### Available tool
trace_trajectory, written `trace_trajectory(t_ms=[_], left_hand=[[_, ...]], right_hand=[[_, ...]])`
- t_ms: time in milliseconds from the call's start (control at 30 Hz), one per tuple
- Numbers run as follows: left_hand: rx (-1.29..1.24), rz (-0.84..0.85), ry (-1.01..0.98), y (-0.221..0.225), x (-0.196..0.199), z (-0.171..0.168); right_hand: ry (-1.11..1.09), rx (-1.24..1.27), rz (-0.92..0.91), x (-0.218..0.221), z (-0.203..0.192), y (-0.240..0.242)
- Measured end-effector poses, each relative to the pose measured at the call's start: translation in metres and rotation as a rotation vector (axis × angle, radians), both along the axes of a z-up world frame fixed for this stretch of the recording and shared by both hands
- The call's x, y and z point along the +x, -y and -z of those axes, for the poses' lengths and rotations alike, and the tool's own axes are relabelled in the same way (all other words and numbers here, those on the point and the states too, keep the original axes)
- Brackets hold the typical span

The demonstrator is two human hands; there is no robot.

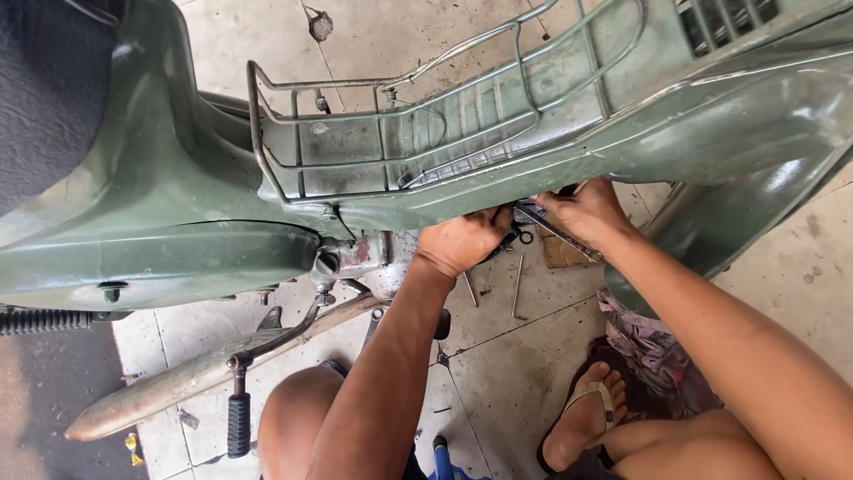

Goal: Repairing the engine and carburetor of a vintage motorcycle using hand tools.

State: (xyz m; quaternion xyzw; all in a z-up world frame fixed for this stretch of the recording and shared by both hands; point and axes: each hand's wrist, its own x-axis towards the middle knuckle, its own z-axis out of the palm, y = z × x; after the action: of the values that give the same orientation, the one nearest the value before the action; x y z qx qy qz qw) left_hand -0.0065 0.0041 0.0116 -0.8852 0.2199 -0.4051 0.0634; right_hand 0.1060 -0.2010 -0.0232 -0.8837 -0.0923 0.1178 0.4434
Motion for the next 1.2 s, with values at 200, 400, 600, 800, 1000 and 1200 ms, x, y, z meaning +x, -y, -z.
trace_trajectory(t_ms=[200, 400, 600, 800, 1000, 1200], left_hand=[[0.041, -0.021, -0.011, -0.004, 0.002, 0.000], [0.005, -0.040, 0.053, 0.004, 0.007, 0.008], [-0.028, -0.012, -0.004, 0.012, 0.020, 0.031], [-0.059, 0.060, -0.257, 0.021, 0.022, 0.048], [-0.091, 0.114, -0.522, 0.026, 0.027, 0.061], [-0.137, 0.128, -0.779, 0.027, 0.030, 0.082]], right_hand=[[0.041, -0.036, 0.008, -0.009, -0.010, 0.012], [-0.468, 0.132, -0.109, -0.025, -0.053, 0.029], [-0.464, 0.414, -0.178, -0.028, -0.037, 0.042], [-0.360, 0.339, -0.139, -0.021, -0.035, 0.030], [-0.279, 0.202, -0.135, -0.019, -0.039, 0.028], [-0.616, 0.280, -0.118, -0.050, -0.041, 0.001]])
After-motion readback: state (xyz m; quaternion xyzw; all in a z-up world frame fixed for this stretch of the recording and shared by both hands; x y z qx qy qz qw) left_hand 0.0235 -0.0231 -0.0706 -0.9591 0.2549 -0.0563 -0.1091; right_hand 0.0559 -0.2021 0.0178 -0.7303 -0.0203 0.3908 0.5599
